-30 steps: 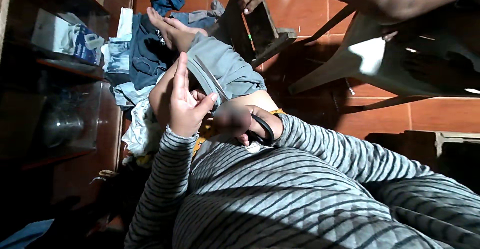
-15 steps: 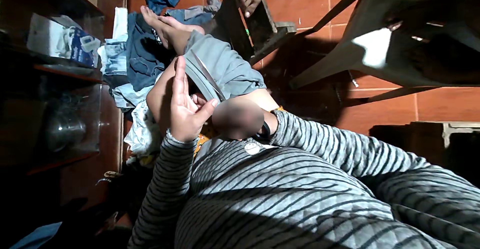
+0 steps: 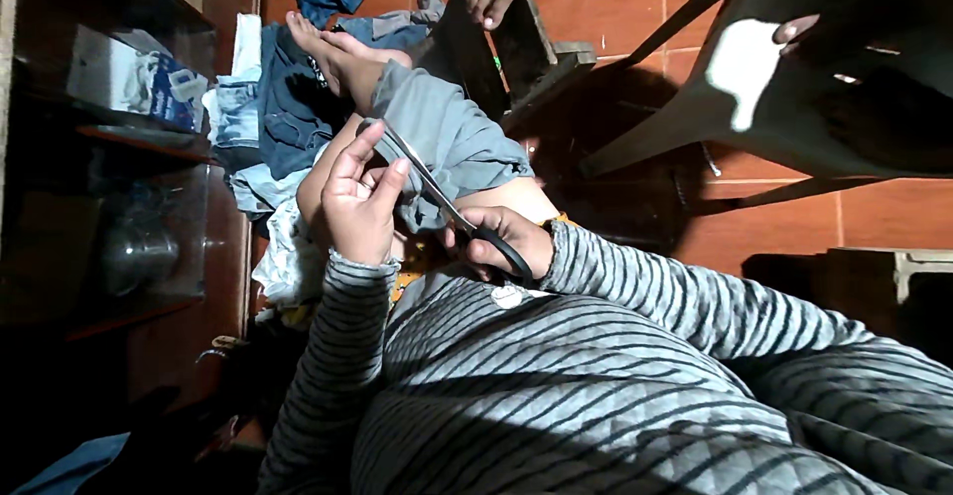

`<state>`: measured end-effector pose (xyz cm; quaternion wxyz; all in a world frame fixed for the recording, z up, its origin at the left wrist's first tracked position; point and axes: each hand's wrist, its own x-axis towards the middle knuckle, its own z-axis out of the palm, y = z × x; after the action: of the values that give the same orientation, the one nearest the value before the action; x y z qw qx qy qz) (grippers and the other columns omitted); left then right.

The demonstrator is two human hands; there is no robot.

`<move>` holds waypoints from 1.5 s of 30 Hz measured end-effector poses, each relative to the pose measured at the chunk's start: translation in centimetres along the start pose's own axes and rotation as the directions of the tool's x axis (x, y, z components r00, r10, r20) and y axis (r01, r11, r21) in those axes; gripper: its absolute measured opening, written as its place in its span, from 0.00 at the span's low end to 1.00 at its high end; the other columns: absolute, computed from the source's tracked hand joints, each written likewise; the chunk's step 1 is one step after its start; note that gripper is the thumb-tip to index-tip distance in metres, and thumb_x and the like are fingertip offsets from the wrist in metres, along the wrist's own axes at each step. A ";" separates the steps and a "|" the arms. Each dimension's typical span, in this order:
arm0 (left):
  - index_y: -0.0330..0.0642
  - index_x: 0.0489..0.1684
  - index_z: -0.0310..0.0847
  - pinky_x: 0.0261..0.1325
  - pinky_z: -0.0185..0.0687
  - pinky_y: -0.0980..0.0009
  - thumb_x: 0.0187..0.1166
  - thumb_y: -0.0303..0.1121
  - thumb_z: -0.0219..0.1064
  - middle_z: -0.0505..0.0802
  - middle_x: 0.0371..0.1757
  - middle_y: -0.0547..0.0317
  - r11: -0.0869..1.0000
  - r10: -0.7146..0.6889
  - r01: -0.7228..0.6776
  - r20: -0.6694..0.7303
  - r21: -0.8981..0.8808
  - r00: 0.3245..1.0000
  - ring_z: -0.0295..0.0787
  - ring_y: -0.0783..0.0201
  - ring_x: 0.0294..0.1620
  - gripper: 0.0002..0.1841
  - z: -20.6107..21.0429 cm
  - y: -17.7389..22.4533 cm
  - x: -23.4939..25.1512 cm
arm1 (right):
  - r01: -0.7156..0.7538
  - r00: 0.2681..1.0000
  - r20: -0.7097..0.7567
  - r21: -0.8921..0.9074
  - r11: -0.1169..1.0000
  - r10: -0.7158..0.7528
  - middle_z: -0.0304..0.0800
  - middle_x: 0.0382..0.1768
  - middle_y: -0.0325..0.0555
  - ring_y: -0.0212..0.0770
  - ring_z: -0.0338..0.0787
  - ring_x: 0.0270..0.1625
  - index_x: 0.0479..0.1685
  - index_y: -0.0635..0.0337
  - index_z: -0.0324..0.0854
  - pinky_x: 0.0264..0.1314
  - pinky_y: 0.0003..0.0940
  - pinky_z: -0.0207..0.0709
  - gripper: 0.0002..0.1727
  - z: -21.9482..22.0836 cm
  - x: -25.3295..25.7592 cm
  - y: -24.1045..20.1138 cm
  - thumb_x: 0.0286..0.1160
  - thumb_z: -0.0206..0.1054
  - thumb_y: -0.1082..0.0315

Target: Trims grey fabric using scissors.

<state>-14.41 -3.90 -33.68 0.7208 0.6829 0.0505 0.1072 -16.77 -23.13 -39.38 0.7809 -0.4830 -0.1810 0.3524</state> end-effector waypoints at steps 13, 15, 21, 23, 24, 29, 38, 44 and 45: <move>0.33 0.94 0.41 0.41 0.90 0.77 0.60 0.09 0.70 0.62 0.90 0.50 0.998 0.067 -0.065 0.225 -0.015 0.972 0.89 0.71 0.43 0.54 -0.6 -0.4 -0.3 | -0.004 0.993 0.120 0.125 0.992 -0.012 0.81 0.26 0.30 0.24 0.81 0.26 0.50 0.54 0.77 0.30 0.19 0.78 0.37 -0.5 0.7 0.2 0.66 0.68 0.26; 0.34 0.94 0.39 0.42 0.90 0.76 0.60 0.09 0.70 0.60 0.92 0.49 0.998 0.069 -0.066 0.224 -0.020 0.972 0.89 0.71 0.47 0.55 -0.6 -0.4 -0.3 | -0.001 0.993 0.119 0.139 0.990 -0.015 0.81 0.25 0.29 0.23 0.81 0.24 0.48 0.54 0.77 0.28 0.18 0.78 0.38 -0.5 0.7 0.1 0.64 0.69 0.26; 0.33 0.94 0.35 0.40 0.89 0.77 0.59 0.07 0.69 0.58 0.92 0.48 0.996 0.078 -0.065 0.236 -0.064 0.969 0.88 0.72 0.41 0.57 -0.8 -0.7 -0.3 | 0.004 0.989 0.143 0.212 0.977 -0.035 0.82 0.26 0.30 0.22 0.81 0.22 0.46 0.56 0.78 0.25 0.17 0.78 0.33 -0.5 0.6 0.3 0.69 0.71 0.32; 0.34 0.94 0.34 0.39 0.89 0.77 0.59 0.08 0.69 0.57 0.92 0.48 0.997 0.065 -0.052 0.239 -0.058 0.969 0.88 0.72 0.39 0.57 -0.8 -0.7 -0.3 | -0.016 0.991 0.132 0.207 0.978 -0.012 0.81 0.24 0.29 0.23 0.81 0.22 0.45 0.56 0.78 0.26 0.18 0.78 0.32 -0.5 0.5 0.1 0.69 0.72 0.34; 0.34 0.95 0.33 0.39 0.89 0.77 0.59 0.08 0.69 0.57 0.92 0.48 0.997 0.060 -0.049 0.244 -0.053 0.968 0.88 0.72 0.40 0.57 -0.8 -0.6 -0.3 | -0.023 0.992 0.129 0.200 0.980 -0.003 0.81 0.24 0.29 0.22 0.81 0.22 0.45 0.57 0.79 0.26 0.18 0.78 0.31 -0.5 0.4 0.1 0.69 0.72 0.35; 0.35 0.95 0.32 0.38 0.89 0.76 0.58 0.08 0.69 0.56 0.93 0.47 0.998 0.063 -0.054 0.284 -0.042 0.957 0.88 0.71 0.38 0.59 -0.9 -0.4 -0.4 | 0.011 0.987 0.159 0.131 0.991 -0.032 0.81 0.28 0.29 0.24 0.83 0.29 0.55 0.56 0.77 0.34 0.20 0.80 0.39 -0.7 0.7 0.5 0.67 0.68 0.27; 0.34 0.95 0.30 0.37 0.88 0.78 0.58 0.07 0.69 0.54 0.94 0.47 0.997 0.072 -0.060 0.271 -0.052 0.960 0.85 0.74 0.33 0.59 -0.9 -0.5 -0.6 | -0.004 0.986 0.164 0.243 0.970 -0.037 0.82 0.26 0.29 0.23 0.82 0.25 0.49 0.54 0.79 0.29 0.19 0.79 0.37 -0.6 1.2 0.4 0.66 0.68 0.27; 0.35 0.95 0.30 0.36 0.87 0.79 0.58 0.07 0.69 0.52 0.94 0.49 0.997 0.064 -0.051 0.263 -0.056 0.963 0.84 0.76 0.32 0.59 -0.9 -0.6 -0.7 | -0.039 0.990 0.144 0.283 0.958 -0.002 0.83 0.21 0.29 0.22 0.82 0.19 0.46 0.56 0.80 0.22 0.16 0.78 0.30 -0.6 0.8 0.3 0.70 0.73 0.36; 0.35 0.95 0.30 0.35 0.86 0.80 0.58 0.08 0.69 0.53 0.94 0.48 0.997 0.063 -0.052 0.261 -0.051 0.963 0.83 0.76 0.30 0.59 -0.9 -0.6 -0.8 | -0.036 0.991 0.134 0.277 0.960 -0.001 0.82 0.18 0.28 0.22 0.82 0.17 0.44 0.56 0.80 0.20 0.16 0.77 0.28 -0.6 0.7 0.2 0.70 0.73 0.38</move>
<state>-15.30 -3.19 -34.38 0.7324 0.6764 -0.0676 0.0379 -15.97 -22.90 -39.93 0.8242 -0.3452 -0.1769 0.4125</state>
